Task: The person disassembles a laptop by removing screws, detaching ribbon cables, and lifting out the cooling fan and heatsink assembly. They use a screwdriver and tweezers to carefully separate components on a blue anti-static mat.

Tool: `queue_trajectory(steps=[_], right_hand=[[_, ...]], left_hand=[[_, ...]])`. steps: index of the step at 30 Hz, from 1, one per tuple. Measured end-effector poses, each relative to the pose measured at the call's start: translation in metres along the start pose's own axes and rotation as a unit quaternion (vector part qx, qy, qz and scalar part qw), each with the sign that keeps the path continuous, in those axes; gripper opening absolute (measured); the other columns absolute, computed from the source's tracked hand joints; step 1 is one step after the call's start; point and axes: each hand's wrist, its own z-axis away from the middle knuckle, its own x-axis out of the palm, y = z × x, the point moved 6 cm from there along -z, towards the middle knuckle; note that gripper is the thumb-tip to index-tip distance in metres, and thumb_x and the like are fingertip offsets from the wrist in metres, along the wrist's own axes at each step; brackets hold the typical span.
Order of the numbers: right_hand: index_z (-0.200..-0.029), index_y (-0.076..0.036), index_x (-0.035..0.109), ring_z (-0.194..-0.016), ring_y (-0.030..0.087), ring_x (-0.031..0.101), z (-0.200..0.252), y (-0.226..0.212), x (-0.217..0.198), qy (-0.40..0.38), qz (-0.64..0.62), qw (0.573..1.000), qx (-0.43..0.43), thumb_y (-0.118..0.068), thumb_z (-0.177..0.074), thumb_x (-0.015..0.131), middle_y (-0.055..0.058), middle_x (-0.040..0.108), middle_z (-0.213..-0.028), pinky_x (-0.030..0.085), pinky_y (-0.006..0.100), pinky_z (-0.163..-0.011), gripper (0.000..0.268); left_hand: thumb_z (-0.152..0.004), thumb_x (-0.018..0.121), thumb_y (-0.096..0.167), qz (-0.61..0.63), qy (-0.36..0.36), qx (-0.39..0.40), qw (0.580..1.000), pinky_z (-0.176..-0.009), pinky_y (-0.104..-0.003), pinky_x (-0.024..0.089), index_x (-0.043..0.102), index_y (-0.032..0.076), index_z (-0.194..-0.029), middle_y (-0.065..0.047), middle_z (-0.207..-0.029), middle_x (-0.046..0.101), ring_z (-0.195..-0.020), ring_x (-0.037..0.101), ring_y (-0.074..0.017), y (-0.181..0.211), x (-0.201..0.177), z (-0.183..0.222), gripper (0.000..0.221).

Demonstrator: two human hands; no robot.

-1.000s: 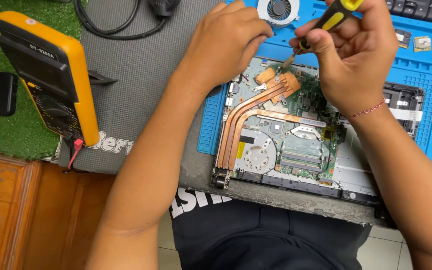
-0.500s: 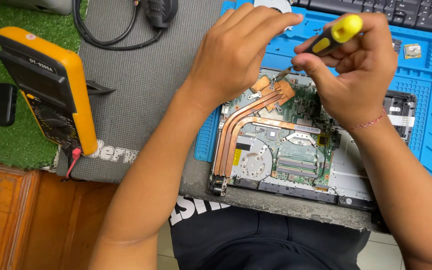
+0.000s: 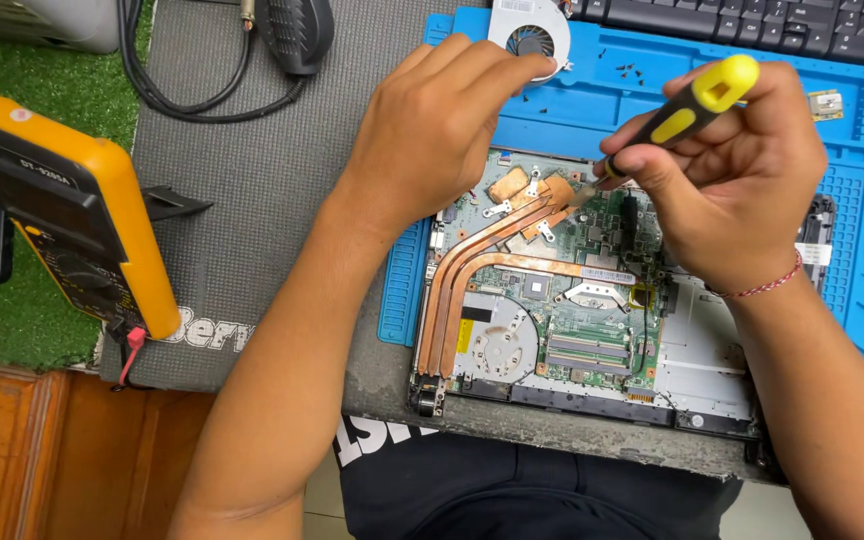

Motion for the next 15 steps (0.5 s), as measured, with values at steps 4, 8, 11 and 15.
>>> queue_trajectory(steps=[4,8,11,15], right_hand=[[-0.124,0.005,0.033,-0.097,0.039,0.072,-0.002,-0.002,-0.003,0.009,0.004,1.0,-0.021,0.009,-0.107,0.069,0.025,0.051,-0.104,0.069,0.046,-0.08,0.04],[-0.125,0.004,0.029,-0.098,0.042,0.07,-0.005,-0.003,-0.013,0.052,0.038,0.997,-0.029,0.017,-0.117,0.063,0.032,0.051,-0.111,0.068,0.049,-0.08,0.038],[-0.129,0.004,0.026,-0.089,0.044,0.066,-0.008,0.0,-0.023,0.058,0.038,0.997,-0.034,0.012,-0.125,0.054,0.038,0.052,-0.112,0.066,0.051,-0.075,0.029],[-0.133,0.003,0.03,-0.077,0.041,0.067,-0.012,0.013,-0.036,0.062,0.045,0.997,-0.007,-0.004,-0.132,0.051,0.037,0.059,-0.108,0.063,0.044,-0.071,0.023]], left_hand=[[-0.091,0.054,-0.009,-0.009,0.002,0.003,1.0,-0.074,-0.041,0.046,0.064,0.006,-0.128,-0.009,-0.105,0.066,-0.093,0.06,-0.0307,-0.001,-0.001,0.0,0.041],[-0.096,0.058,-0.005,-0.003,0.002,0.005,1.0,-0.074,-0.042,0.047,0.065,0.006,-0.126,-0.009,-0.103,0.066,-0.093,0.06,-0.0302,-0.002,0.0,0.001,0.033],[-0.102,0.06,0.003,0.001,0.005,0.01,1.0,-0.072,-0.041,0.047,0.068,0.006,-0.119,-0.007,-0.098,0.065,-0.088,0.06,-0.0289,-0.001,-0.001,0.001,0.019],[-0.1,0.065,0.008,-0.003,-0.011,0.015,1.0,-0.071,-0.041,0.048,0.072,0.01,-0.104,-0.003,-0.09,0.064,-0.082,0.059,-0.0271,-0.002,0.002,0.003,0.008]])
